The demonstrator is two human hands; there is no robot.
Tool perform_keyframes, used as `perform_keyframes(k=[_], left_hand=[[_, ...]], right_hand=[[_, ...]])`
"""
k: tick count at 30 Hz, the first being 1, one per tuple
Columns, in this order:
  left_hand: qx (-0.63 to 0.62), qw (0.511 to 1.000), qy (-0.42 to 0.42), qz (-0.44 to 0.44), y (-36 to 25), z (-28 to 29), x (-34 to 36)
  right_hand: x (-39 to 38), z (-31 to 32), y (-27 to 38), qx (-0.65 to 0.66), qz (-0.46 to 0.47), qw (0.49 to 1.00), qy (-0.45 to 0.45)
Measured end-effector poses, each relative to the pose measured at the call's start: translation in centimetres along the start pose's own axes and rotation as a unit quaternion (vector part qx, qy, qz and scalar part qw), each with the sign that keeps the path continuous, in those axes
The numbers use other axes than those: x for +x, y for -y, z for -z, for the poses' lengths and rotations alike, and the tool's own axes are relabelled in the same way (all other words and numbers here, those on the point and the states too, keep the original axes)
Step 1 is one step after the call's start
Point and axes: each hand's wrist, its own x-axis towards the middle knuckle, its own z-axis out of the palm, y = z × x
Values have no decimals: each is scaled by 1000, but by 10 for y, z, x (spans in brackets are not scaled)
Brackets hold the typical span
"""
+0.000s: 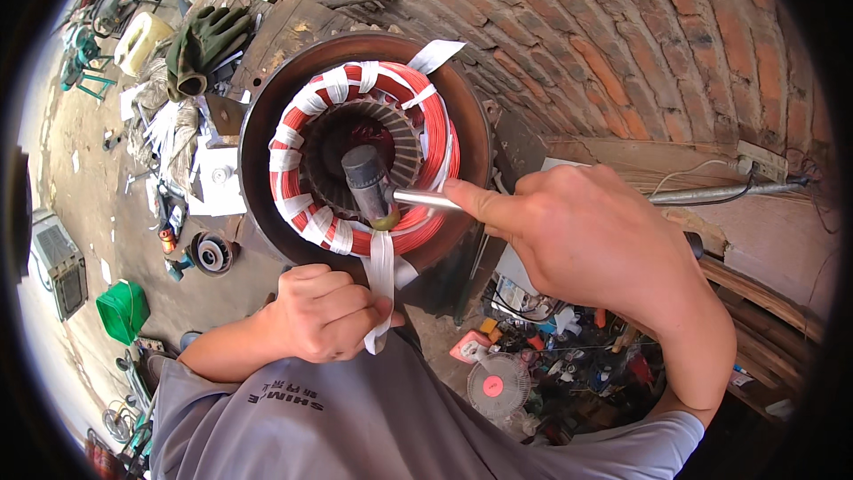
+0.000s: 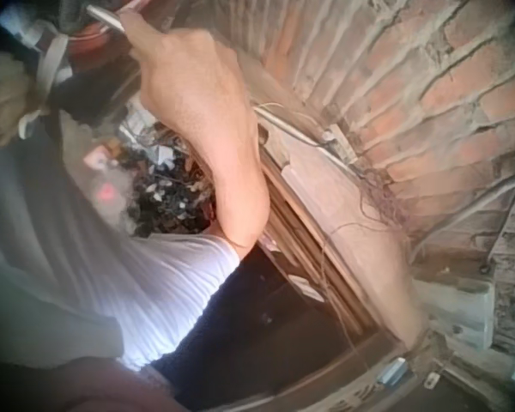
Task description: The person wraps white tape around a motor stator with red copper windings, repeatedly cutting tape and securing it with a hammer. The person uses scissors to trim tape and a hammer to press it into place, working methodically around the stator.
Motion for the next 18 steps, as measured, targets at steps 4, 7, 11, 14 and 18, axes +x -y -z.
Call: perform_keyframes(k=[4,7,11,14,18], left_hand=[[20,1000,-1,15,0,-1,-2],[16,1000,22,12,1,-1,2],[24,1000,12,14,1,-4,-3],[37,999,8,20,-4,3,1],[77,997,4,25,-12,11,3]], right_hand=[[-20,-53,-44,286,-6,929,-235],[-63,-118,-46,533,-169,713,-424],[-53,-230,-46,606,-302,585,-447],[-19,-302,-50,671,-342,533,-387],[31,-336,-43,713,-320,478,-400]])
